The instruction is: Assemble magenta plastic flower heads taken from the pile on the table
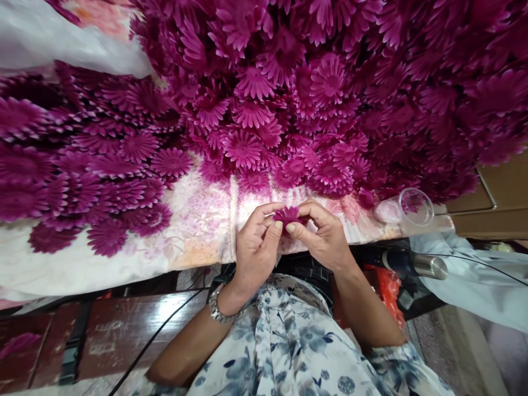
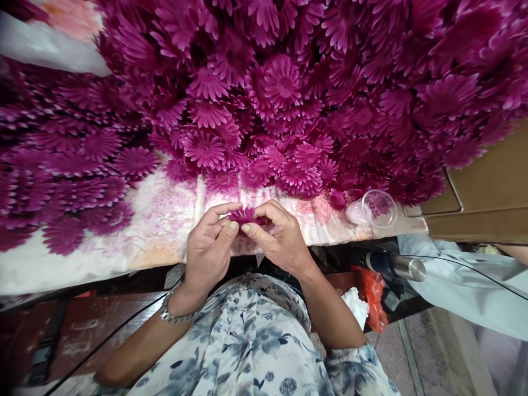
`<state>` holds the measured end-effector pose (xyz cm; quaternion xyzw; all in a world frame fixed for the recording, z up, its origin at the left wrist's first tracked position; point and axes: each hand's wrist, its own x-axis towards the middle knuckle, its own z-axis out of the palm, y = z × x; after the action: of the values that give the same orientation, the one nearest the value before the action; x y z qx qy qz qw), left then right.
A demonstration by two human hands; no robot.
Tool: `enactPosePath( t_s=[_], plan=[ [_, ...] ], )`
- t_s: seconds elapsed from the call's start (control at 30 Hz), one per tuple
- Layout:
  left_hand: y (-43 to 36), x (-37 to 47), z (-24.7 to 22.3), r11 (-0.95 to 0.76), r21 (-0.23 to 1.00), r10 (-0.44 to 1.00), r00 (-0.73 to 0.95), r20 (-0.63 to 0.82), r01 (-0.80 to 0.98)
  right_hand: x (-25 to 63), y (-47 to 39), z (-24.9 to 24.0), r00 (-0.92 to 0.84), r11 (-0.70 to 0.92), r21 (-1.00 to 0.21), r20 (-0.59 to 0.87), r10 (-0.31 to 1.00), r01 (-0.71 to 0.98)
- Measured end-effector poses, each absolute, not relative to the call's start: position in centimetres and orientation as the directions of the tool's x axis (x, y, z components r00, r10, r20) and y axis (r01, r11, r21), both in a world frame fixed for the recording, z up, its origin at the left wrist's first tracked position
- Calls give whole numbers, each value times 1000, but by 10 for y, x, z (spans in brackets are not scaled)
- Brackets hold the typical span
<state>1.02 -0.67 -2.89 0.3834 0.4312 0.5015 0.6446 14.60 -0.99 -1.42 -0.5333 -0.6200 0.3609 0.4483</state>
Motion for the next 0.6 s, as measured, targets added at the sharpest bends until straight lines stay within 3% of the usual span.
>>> enactPosePath(
  t_s=[0.2,0.47,0.6],
  plan=[
    [-4,8,-31,168,942,977,180,-119,-292,146,-16,-18,89,87,-953,117,989,290],
    [-5,1,-25,125,965,977,198,-80,-230,150,-17,-21,-100,-99,-992,-91,991,-78],
    [-7,1,-25,209,947,960,236,-151,-243,150,-18,-22,-43,-34,-999,-33,999,-15]
  ],
)
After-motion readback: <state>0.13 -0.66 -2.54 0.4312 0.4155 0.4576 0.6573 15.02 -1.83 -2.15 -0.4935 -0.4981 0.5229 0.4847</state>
